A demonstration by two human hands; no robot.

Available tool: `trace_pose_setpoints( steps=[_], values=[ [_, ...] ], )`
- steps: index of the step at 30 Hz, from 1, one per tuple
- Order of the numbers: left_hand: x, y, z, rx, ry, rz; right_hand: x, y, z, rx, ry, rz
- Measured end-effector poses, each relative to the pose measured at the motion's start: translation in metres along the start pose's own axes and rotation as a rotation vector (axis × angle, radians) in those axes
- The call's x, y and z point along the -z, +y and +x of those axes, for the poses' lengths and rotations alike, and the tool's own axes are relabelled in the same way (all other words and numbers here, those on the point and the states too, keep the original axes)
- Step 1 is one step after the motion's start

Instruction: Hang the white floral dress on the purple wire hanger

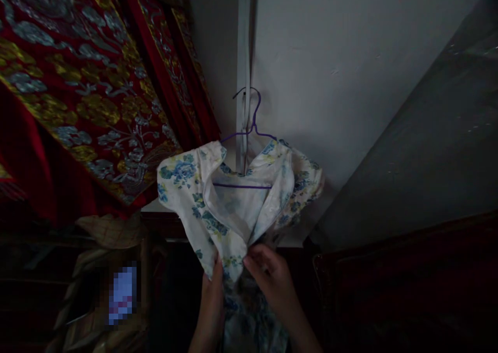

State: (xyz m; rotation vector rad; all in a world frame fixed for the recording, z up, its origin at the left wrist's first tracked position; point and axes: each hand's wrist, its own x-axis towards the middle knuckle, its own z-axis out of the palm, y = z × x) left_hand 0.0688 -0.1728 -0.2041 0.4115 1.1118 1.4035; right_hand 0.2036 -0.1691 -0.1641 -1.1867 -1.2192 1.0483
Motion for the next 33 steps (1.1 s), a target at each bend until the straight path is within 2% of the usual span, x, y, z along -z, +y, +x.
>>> trace_pose_setpoints(
  steps=[5, 8, 10, 12, 16, 17, 18, 20, 22, 24, 26, 29, 33],
  values=[
    [-0.01, -0.004, -0.011, 0.037, 0.075, 0.085, -0.001, 0.003, -0.002, -0.031, 0.048, -0.004],
    [-0.017, -0.009, -0.017, 0.003, 0.059, 0.096, 0.0, 0.011, -0.005, -0.07, 0.051, 0.049],
    [-0.019, -0.01, -0.019, -0.077, 0.073, 0.132, 0.003, 0.012, -0.005, -0.083, 0.077, 0.088],
    [-0.017, -0.008, -0.017, -0.253, 0.15, 0.181, 0.009, 0.01, -0.003, -0.092, 0.113, 0.107],
    [-0.009, -0.003, -0.012, -0.781, 0.367, 0.301, 0.019, 0.0, -0.001, -0.145, 0.063, 0.089],
    [-0.008, -0.002, -0.012, -0.878, 0.368, 0.361, 0.02, -0.003, -0.001, -0.155, 0.029, 0.086],
    [-0.009, -0.002, -0.012, -0.934, 0.31, 0.442, 0.02, -0.006, -0.002, -0.161, -0.005, 0.087],
    [-0.014, -0.004, -0.014, -0.903, 0.051, 0.607, 0.02, -0.01, -0.003, -0.162, -0.075, 0.091],
    [-0.022, -0.005, -0.016, -0.781, -0.233, 0.684, 0.018, -0.011, -0.005, -0.17, -0.132, 0.089],
    [-0.03, -0.007, -0.014, -0.711, -0.369, 0.677, 0.018, -0.01, -0.007, -0.209, -0.163, 0.089],
    [-0.035, -0.008, -0.011, -0.706, -0.376, 0.663, 0.019, -0.007, -0.008, -0.273, -0.191, 0.11],
    [-0.034, -0.014, -0.006, -0.708, -0.311, 0.675, 0.022, -0.005, -0.004, -0.33, -0.187, 0.144],
    [-0.025, -0.038, 0.0, -0.655, -0.237, 0.719, 0.023, -0.018, 0.022, -0.259, -0.017, 0.163]
  ],
)
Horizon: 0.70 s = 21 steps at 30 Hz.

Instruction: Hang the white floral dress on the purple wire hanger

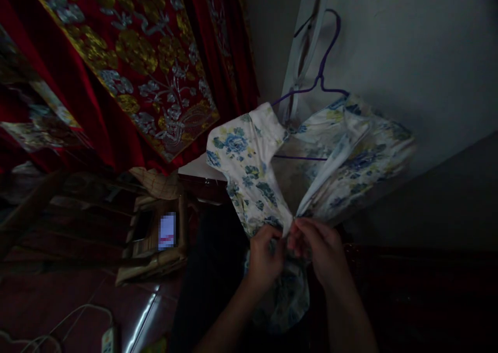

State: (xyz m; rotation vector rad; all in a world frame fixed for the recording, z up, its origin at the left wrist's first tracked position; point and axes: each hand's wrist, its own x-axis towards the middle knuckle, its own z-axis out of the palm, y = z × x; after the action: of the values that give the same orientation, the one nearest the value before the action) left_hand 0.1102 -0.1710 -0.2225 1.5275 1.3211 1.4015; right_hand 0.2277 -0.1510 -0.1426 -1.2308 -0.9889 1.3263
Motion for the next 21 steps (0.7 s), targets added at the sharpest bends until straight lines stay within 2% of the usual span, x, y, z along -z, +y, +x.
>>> trace_pose_setpoints(
  steps=[4, 7, 9, 12, 17, 19, 21],
  values=[
    [-0.017, -0.018, -0.008, 0.043, -0.002, 0.019, -0.01, -0.059, 0.037, 0.183, 0.121, 0.082],
    [-0.026, -0.017, -0.005, 0.014, -0.025, 0.002, -0.021, -0.111, 0.054, 0.317, 0.108, 0.118],
    [-0.029, -0.011, -0.001, -0.007, -0.049, -0.012, -0.028, -0.131, 0.056, 0.366, 0.085, 0.11],
    [-0.031, -0.004, 0.004, -0.029, -0.115, -0.021, -0.033, -0.136, 0.053, 0.39, 0.069, 0.102],
    [-0.027, -0.002, 0.014, -0.023, -0.225, -0.006, -0.025, -0.114, 0.052, 0.382, 0.038, 0.093],
    [-0.018, 0.01, 0.028, -0.036, -0.24, -0.017, -0.021, -0.106, 0.053, 0.408, 0.014, 0.099],
    [-0.003, 0.033, 0.048, -0.109, -0.19, -0.052, -0.02, -0.101, 0.05, 0.425, -0.006, 0.099]
  ],
)
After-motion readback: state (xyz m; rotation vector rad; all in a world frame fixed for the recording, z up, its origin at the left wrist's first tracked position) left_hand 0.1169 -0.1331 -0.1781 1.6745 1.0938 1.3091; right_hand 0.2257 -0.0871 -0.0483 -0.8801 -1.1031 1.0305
